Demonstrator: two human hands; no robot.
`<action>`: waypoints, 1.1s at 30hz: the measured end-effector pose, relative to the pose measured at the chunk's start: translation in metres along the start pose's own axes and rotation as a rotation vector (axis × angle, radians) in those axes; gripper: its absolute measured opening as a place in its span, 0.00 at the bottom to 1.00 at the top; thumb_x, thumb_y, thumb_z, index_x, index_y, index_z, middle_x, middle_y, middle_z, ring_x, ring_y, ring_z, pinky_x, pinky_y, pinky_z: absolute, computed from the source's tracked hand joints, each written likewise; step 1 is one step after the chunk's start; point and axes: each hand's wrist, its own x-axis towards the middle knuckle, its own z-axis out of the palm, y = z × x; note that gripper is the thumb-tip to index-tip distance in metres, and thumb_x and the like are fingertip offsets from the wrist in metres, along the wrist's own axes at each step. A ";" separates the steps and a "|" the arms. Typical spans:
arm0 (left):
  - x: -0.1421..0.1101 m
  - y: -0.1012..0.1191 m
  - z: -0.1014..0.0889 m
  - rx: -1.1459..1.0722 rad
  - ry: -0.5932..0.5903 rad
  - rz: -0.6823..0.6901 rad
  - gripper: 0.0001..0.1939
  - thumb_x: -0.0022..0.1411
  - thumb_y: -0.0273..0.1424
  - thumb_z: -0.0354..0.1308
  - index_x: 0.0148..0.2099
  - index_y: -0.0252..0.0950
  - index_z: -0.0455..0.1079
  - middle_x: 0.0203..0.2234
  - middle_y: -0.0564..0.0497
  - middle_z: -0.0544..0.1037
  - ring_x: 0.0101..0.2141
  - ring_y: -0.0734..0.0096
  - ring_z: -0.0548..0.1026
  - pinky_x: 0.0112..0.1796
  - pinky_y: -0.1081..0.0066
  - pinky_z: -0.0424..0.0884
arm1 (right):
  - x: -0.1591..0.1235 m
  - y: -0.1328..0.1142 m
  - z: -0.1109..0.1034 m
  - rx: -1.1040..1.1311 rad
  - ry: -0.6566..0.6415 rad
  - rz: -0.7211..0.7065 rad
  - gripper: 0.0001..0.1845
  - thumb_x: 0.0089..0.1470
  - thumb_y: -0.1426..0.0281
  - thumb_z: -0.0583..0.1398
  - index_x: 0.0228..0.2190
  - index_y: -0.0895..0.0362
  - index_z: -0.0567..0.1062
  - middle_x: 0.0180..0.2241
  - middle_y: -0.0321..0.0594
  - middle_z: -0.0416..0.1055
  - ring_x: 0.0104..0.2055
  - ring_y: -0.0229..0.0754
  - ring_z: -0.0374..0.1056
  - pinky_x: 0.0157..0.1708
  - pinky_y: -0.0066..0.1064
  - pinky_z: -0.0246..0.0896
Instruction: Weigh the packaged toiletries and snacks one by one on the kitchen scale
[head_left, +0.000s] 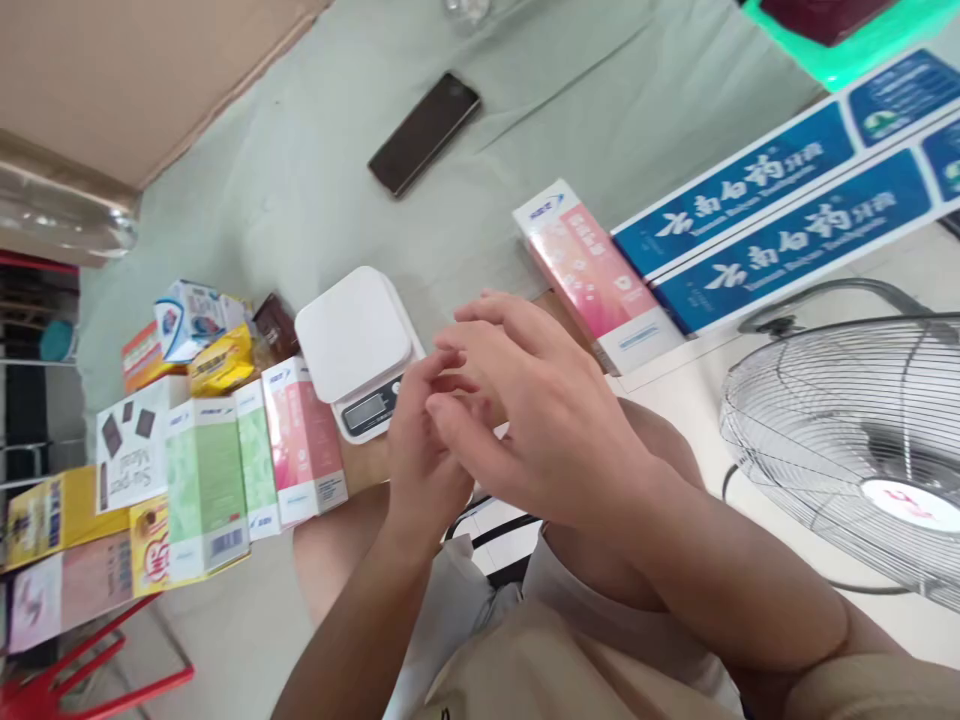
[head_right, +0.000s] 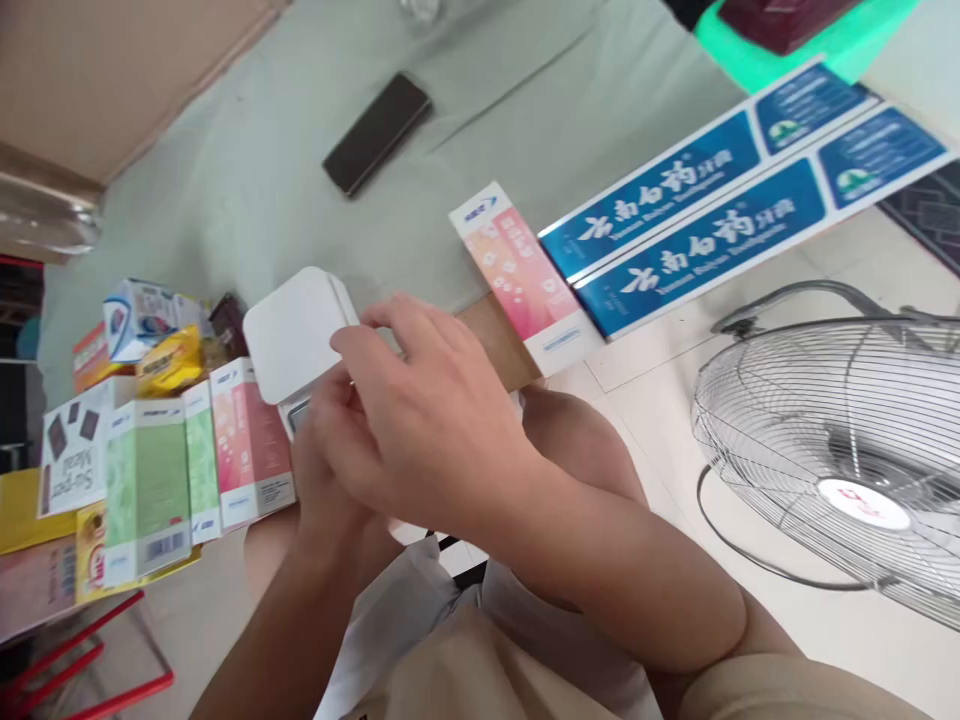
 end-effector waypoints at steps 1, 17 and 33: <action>-0.005 -0.002 -0.014 0.010 0.043 -0.005 0.16 0.68 0.38 0.68 0.56 0.42 0.74 0.50 0.46 0.80 0.44 0.65 0.80 0.44 0.64 0.80 | 0.000 -0.001 0.005 0.019 0.017 -0.042 0.17 0.65 0.66 0.54 0.45 0.56 0.81 0.55 0.49 0.78 0.56 0.48 0.76 0.53 0.41 0.75; -0.088 -0.073 -0.156 0.239 0.515 0.249 0.12 0.75 0.40 0.54 0.52 0.40 0.73 0.47 0.46 0.80 0.50 0.61 0.79 0.52 0.59 0.76 | -0.015 -0.079 0.160 -0.174 -0.402 -0.581 0.23 0.64 0.69 0.60 0.58 0.63 0.75 0.62 0.51 0.76 0.69 0.57 0.68 0.66 0.49 0.64; -0.096 -0.077 -0.165 0.337 0.355 0.326 0.16 0.74 0.38 0.50 0.58 0.39 0.67 0.54 0.36 0.73 0.56 0.51 0.75 0.56 0.46 0.76 | -0.048 -0.049 0.200 -0.502 -0.158 -0.724 0.21 0.68 0.75 0.57 0.59 0.48 0.73 0.57 0.39 0.80 0.67 0.48 0.70 0.59 0.40 0.61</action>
